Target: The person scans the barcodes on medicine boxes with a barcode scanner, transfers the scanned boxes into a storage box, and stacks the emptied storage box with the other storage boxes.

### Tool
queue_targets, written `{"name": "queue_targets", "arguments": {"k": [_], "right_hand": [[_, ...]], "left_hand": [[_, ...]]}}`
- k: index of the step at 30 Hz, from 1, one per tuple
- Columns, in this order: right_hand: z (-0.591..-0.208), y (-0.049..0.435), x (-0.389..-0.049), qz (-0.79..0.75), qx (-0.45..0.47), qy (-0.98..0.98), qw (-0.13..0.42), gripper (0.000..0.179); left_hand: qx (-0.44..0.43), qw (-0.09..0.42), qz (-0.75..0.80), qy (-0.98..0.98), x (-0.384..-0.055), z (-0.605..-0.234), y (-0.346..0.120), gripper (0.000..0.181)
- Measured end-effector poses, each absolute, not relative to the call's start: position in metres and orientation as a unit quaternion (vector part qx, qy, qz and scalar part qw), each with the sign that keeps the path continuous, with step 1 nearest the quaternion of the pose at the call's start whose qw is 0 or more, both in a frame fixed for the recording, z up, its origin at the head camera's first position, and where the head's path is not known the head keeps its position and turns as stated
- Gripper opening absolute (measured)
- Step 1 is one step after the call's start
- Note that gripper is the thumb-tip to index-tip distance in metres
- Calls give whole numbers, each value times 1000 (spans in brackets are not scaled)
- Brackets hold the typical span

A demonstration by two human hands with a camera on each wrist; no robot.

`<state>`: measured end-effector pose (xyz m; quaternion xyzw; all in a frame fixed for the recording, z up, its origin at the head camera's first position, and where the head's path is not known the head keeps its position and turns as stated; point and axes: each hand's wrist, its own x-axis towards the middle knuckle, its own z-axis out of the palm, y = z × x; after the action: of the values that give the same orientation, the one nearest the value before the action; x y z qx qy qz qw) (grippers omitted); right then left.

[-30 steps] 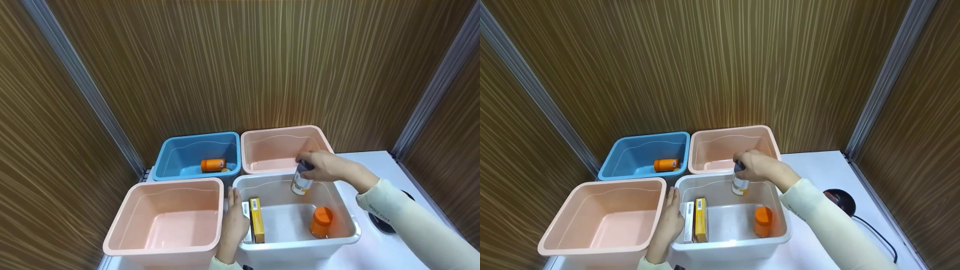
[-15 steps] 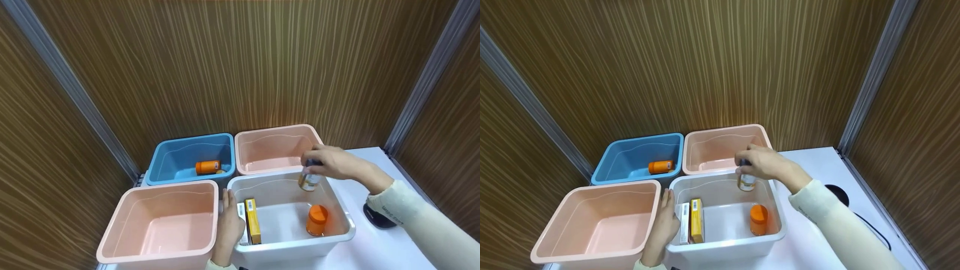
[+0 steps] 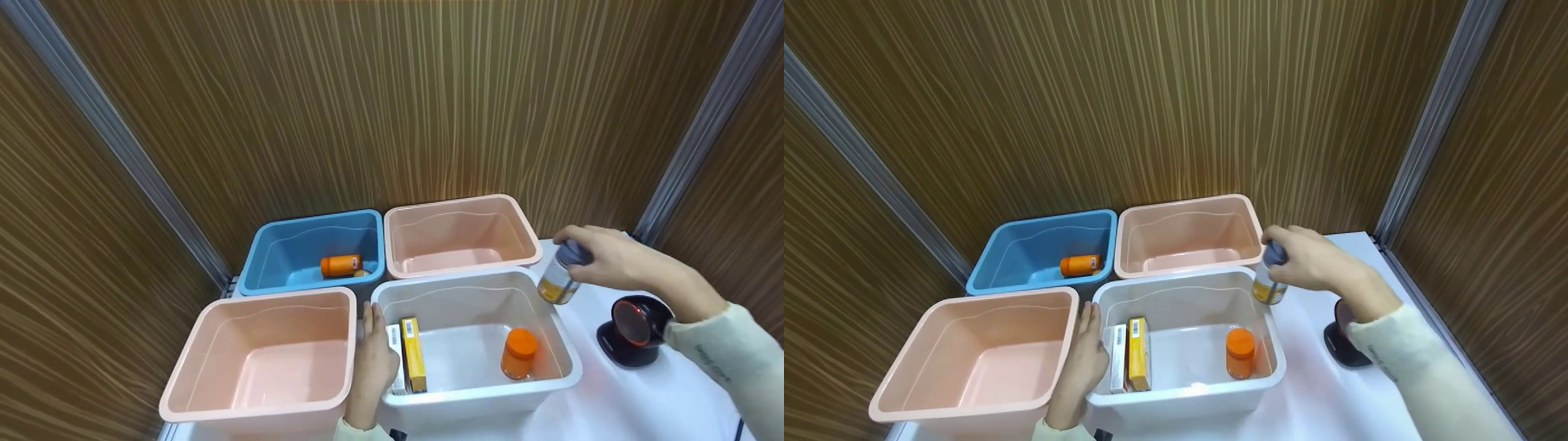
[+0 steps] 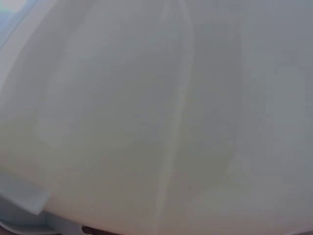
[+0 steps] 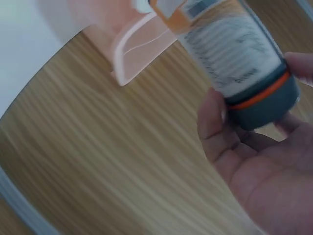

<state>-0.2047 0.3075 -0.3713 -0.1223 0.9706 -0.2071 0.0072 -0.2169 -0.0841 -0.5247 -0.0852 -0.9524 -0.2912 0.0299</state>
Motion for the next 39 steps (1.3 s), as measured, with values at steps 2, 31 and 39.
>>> {"name": "queue_targets", "arguments": {"k": [2,31,39], "right_hand": [[-375,317,-200,-200,-123,972,3,47],[-450,345,-174,-209,-73,970,104,47],[-456,344,-176,-202,-82,969,112,44]], "left_hand": [[-88,33,-297,-950,-217,-526,-84,78],[-79,23,-275,-958,-217,-524,-84,80],[-87,27,-275,-957,-217,-525,-84,80]]}}
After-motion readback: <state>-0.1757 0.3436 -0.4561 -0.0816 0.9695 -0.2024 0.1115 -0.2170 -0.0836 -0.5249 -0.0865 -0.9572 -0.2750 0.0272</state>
